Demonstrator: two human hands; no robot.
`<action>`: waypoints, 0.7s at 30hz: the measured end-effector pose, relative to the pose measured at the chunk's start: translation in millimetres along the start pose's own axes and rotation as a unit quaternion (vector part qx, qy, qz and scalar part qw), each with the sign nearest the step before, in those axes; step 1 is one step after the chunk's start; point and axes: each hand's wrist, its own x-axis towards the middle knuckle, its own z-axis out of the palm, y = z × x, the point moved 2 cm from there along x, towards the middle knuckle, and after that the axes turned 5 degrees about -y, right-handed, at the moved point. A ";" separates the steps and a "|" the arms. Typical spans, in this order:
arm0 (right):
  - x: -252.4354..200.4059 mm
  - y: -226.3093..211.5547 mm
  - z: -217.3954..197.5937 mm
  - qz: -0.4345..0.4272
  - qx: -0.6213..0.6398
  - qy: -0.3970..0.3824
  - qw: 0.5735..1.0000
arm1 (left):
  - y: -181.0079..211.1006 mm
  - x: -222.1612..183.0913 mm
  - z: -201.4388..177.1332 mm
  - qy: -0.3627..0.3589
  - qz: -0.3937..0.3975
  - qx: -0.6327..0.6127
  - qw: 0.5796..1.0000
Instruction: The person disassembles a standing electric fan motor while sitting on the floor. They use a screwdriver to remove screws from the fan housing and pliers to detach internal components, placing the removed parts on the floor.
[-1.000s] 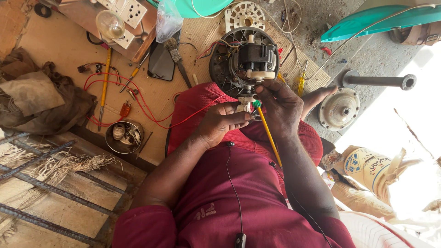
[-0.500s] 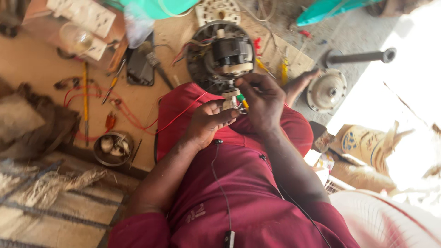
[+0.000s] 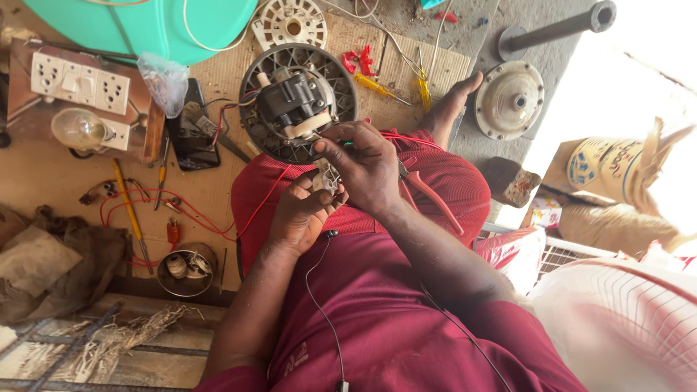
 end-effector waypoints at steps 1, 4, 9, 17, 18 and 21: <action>-0.4 0.9 0.0 -0.002 0.001 -0.002 1.000 | -0.3 -1.1 1.0 -0.014 0.004 -0.022 1.000; -0.1 4.9 -1.5 0.020 0.054 -0.017 0.998 | 0.8 -5.5 6.7 -0.064 -0.004 -0.087 0.994; 1.0 6.0 -3.9 0.027 0.037 -0.029 0.999 | 0.9 -8.8 11.8 -0.026 -0.013 -0.102 0.994; 0.3 9.4 -5.1 0.045 0.099 -0.021 0.994 | 25.4 -33.5 -3.9 0.067 0.015 0.076 0.995; 0.3 10.6 -6.9 0.042 0.105 -0.022 0.993 | 30.4 -37.2 -6.1 0.083 0.017 0.089 0.992; 0.0 11.4 -8.3 0.024 0.089 -0.026 0.995 | 44.1 -44.2 -8.4 0.114 0.036 0.126 0.985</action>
